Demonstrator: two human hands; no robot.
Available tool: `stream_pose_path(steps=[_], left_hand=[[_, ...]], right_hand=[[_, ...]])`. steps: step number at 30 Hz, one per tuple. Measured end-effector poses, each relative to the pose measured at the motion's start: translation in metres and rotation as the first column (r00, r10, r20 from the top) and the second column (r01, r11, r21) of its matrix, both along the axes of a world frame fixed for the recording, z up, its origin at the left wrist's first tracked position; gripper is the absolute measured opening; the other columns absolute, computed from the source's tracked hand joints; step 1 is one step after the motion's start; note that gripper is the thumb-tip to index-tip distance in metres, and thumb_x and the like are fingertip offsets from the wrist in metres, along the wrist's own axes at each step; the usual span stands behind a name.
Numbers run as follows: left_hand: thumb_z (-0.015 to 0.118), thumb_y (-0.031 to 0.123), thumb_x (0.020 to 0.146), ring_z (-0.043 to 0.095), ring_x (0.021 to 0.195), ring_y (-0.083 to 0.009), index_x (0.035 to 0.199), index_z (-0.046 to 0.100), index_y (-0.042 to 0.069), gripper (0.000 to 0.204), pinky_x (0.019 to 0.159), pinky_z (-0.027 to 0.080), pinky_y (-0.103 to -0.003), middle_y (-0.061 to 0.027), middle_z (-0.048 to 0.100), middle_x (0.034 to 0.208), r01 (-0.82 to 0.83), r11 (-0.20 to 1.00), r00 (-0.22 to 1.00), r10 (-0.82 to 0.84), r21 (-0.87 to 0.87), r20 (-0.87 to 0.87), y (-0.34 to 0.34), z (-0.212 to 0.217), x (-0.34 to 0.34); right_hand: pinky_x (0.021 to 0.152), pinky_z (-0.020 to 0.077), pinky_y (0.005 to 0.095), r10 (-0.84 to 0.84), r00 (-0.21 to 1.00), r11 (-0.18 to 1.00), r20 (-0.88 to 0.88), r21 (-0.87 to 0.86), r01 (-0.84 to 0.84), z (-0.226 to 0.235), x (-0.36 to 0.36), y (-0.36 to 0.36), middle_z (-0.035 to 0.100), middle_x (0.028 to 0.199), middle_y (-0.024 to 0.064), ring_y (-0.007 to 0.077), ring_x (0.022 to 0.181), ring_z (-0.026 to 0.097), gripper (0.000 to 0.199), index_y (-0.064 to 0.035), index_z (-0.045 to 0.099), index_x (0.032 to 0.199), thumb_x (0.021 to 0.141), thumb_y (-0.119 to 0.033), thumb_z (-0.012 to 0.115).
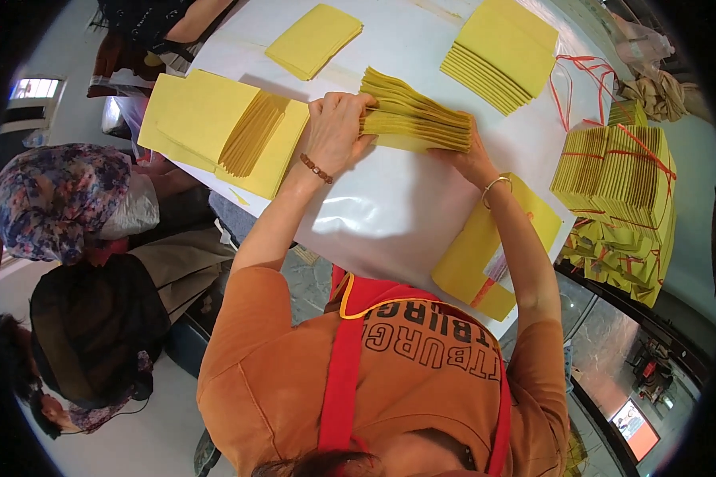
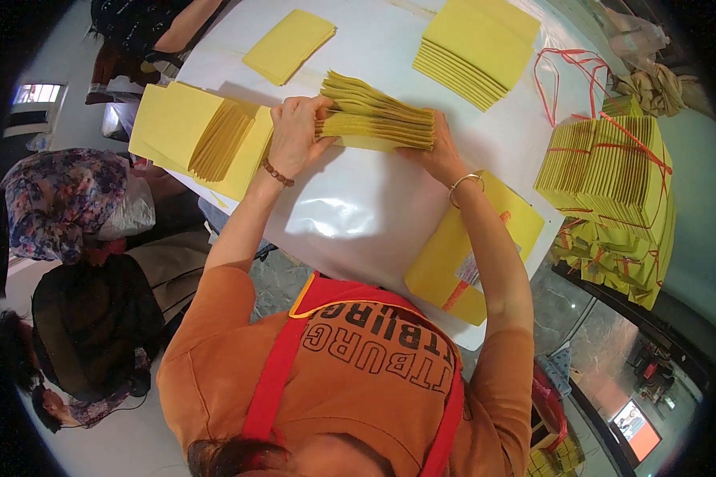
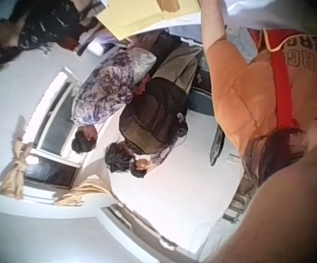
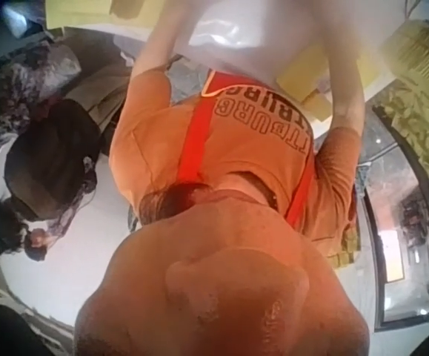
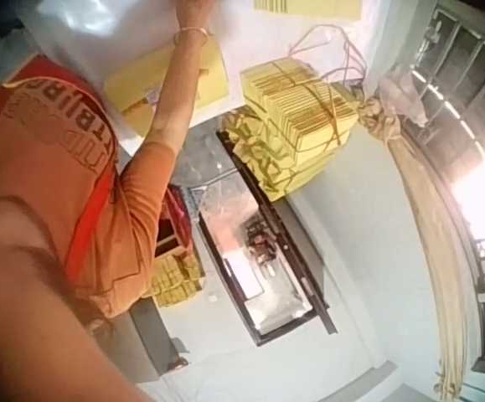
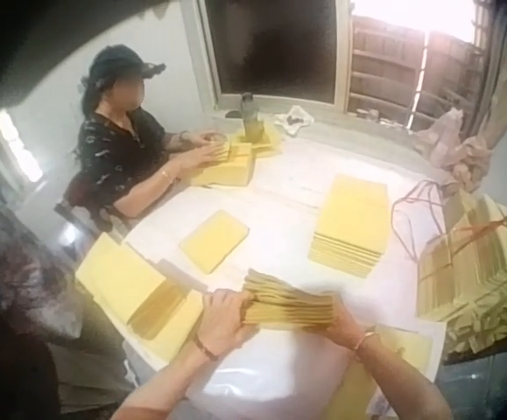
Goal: Folding yellow sheets of paper with silver foil inserts to create stacks.
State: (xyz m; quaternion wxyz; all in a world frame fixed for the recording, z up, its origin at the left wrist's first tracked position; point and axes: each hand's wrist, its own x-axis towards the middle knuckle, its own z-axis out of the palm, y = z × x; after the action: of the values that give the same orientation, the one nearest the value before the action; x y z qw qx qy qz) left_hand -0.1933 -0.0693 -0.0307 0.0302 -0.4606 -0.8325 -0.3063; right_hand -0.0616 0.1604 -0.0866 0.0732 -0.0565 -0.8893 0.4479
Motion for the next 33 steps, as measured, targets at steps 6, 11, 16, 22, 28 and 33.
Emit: stream_pose_path(steps=[6,11,16,22,28,33], left_hand=[[0.077,0.015,0.061,0.045,0.096,-0.0222,0.108,0.053,0.013,0.053,0.082,0.029,-0.038,0.0005,0.054,0.094,-0.020,1.000,0.998,0.019,-0.020,-0.063,0.000,-0.001,0.000],[0.077,0.018,0.060,0.044,0.095,-0.0224,0.102,0.058,0.014,0.046,0.080,0.030,-0.038,0.0001,0.052,0.093,0.005,0.993,0.995,-0.017,-0.121,-0.096,0.001,0.007,-0.001],[0.079,0.025,0.060,0.045,0.096,-0.0225,0.096,0.061,0.014,0.042,0.078,0.029,-0.038,-0.0013,0.052,0.093,-0.138,0.977,0.975,0.105,-0.163,-0.196,-0.002,0.009,0.004],[0.080,0.031,0.060,0.043,0.102,-0.0273,0.086,0.058,0.009,0.040,0.082,0.034,-0.041,-0.0070,0.051,0.105,-0.182,0.982,0.983,0.182,0.042,0.014,-0.008,-0.022,-0.010],[0.084,0.017,0.057,0.034,0.123,-0.0279,0.126,0.034,0.008,0.086,0.106,0.024,-0.042,-0.0164,0.037,0.132,-0.140,0.901,0.845,-0.107,0.410,0.523,0.002,-0.052,-0.021],[0.084,0.009,0.056,0.036,0.123,-0.0255,0.138,0.012,0.007,0.110,0.105,0.030,-0.038,-0.0158,0.033,0.131,-0.076,0.901,0.600,-0.300,0.426,0.742,0.022,-0.049,-0.035]], right_hand=[[0.099,0.0319,0.0400,-0.019,1.000,0.999,0.009,-0.034,0.020,-0.003,-0.001,0.000,0.043,0.116,0.0127,0.0318,0.112,0.038,0.054,-0.0076,0.052,0.115,0.067,-0.018,0.075],[0.098,0.0325,0.0403,-0.010,1.000,1.000,0.005,-0.018,0.010,0.000,-0.001,-0.001,0.044,0.116,0.0124,0.0321,0.112,0.038,0.054,-0.0074,0.052,0.114,0.066,-0.017,0.075],[0.098,0.0328,0.0400,-0.028,1.000,0.999,-0.001,-0.036,0.028,0.000,0.000,-0.001,0.044,0.116,0.0125,0.0318,0.111,0.039,0.053,-0.0077,0.052,0.115,0.068,-0.018,0.074],[0.098,0.0331,0.0395,-0.027,1.000,0.998,0.011,-0.063,0.027,0.005,-0.002,-0.003,0.045,0.115,0.0117,0.0306,0.111,0.040,0.052,-0.0075,0.052,0.115,0.070,-0.019,0.073],[0.094,0.0379,0.0370,-0.043,0.992,0.965,0.120,-0.251,0.072,0.006,-0.005,-0.002,0.048,0.113,0.0092,0.0277,0.107,0.047,0.048,-0.0065,0.051,0.113,0.072,-0.017,0.073],[0.091,0.0415,0.0362,-0.031,0.990,0.973,0.137,-0.221,0.061,0.008,-0.006,0.001,0.049,0.112,0.0084,0.0237,0.107,0.050,0.055,-0.0060,0.044,0.118,0.072,-0.014,0.073]])
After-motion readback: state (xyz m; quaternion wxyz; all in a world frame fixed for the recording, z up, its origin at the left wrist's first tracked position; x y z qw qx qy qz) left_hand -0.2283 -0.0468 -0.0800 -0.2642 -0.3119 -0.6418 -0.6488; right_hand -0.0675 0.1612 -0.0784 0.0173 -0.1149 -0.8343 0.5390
